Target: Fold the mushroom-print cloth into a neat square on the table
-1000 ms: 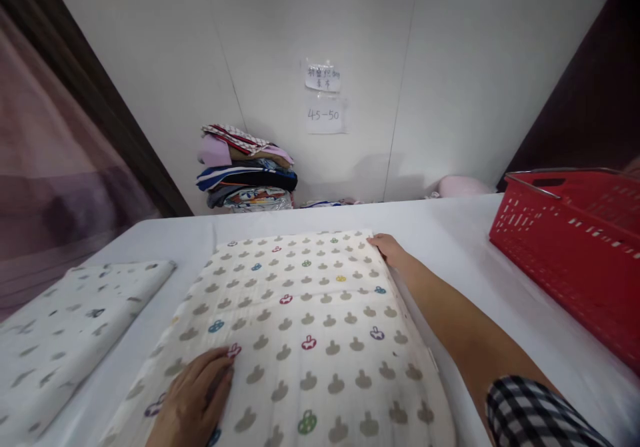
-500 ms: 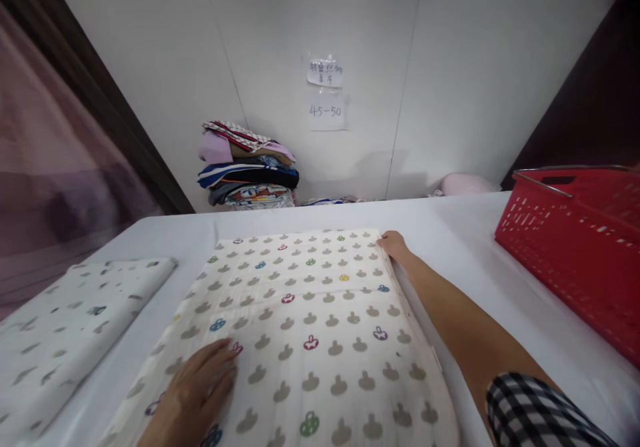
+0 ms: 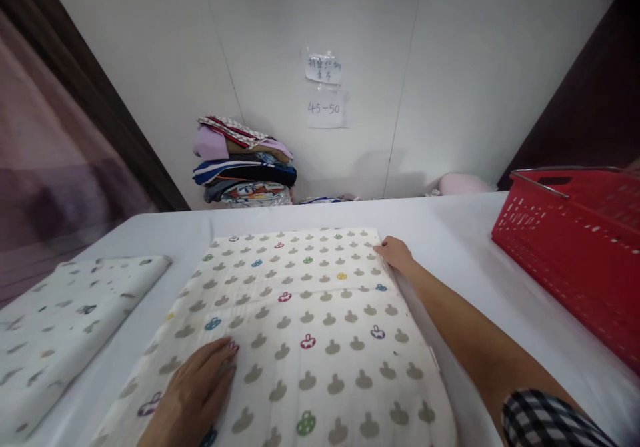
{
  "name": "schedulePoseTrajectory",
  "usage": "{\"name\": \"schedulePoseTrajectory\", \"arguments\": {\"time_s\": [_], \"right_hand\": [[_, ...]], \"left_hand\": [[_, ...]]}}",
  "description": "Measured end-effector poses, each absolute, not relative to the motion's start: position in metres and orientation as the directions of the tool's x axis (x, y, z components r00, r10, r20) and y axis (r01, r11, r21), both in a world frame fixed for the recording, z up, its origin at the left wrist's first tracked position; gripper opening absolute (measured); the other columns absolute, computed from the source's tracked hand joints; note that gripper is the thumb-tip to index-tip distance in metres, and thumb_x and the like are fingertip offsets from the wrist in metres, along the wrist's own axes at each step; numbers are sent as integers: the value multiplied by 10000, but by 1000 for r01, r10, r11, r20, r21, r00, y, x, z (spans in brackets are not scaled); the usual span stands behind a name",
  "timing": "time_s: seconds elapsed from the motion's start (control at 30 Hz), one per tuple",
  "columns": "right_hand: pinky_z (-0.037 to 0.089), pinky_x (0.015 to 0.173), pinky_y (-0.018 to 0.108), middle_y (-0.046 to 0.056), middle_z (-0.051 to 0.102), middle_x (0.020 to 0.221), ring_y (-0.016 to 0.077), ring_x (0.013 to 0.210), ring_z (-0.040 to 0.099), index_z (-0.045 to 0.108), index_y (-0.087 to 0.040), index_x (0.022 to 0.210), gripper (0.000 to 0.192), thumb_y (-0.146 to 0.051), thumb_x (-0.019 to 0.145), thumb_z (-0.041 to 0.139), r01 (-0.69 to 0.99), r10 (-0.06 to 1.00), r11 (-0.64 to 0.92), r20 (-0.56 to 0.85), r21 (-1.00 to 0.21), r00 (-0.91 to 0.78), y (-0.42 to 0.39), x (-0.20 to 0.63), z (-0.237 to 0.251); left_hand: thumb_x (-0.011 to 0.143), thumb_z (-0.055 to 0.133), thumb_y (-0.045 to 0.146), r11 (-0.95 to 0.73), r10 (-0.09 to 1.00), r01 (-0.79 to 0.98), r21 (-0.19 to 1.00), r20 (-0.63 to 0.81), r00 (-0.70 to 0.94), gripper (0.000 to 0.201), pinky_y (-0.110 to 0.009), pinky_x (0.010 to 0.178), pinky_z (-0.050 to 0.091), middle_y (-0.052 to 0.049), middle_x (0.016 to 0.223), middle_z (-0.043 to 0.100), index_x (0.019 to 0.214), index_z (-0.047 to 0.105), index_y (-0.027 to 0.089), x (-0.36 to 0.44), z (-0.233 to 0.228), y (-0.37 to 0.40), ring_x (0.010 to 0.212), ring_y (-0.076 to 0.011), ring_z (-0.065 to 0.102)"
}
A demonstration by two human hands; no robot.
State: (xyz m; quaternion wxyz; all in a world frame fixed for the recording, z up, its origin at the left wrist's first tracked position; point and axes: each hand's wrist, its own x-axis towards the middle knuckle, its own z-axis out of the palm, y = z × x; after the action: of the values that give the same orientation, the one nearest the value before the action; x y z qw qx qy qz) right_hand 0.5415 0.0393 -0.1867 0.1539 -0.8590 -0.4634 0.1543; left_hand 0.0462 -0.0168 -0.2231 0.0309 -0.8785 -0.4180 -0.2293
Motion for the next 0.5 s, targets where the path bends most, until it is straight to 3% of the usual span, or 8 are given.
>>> {"name": "schedulePoseTrajectory", "arguments": {"time_s": [0.1,0.17,0.3,0.4,0.5], "right_hand": [[398,667,288,90,630,1007,232,904,577,589,-185,958,264,-392,834,482,799,857,-507,-89,-324,508,39,538,-186],[406,730,309,119,602,1078,247,974,553,573,-162,1031,272,-336,854,460,859,886,-444,16,-255,463,42,535,-187],[360,893,320,101,532,1231,236,1140,453,549,-174,1121,276,-244,877,441,978,962,-152,206,-145,180,58,520,-189],[328,938,325,81,512,1276,216,1196,407,530,-190,1168,297,-214,904,395,991,982,-24,183,-128,48,80,506,-190],[346,892,334,84,582,1171,221,1106,482,559,-194,1122,275,-204,906,389,994,992,1,123,-109,12,103,496,-190]], "left_hand": [[848,486,425,-640,732,756,138,407,546,281,-339,850,530,-61,1165,609,1016,627,249,52,-211,-12,1020,-217,603],[856,469,425,-632,744,762,142,388,545,284,-345,861,525,-64,1165,611,1004,628,243,58,-200,-3,1030,-219,600],[884,396,405,-630,754,762,151,354,554,333,-365,908,499,-78,1191,602,1051,621,224,84,-184,39,1056,-219,588],[886,361,330,-636,752,759,140,330,570,354,-383,970,453,-103,1200,600,1063,624,172,116,-180,90,1107,-223,556],[871,366,236,-618,774,779,106,254,579,370,-376,1025,394,-113,1252,569,1153,585,136,155,-179,144,1166,-216,513]]}}
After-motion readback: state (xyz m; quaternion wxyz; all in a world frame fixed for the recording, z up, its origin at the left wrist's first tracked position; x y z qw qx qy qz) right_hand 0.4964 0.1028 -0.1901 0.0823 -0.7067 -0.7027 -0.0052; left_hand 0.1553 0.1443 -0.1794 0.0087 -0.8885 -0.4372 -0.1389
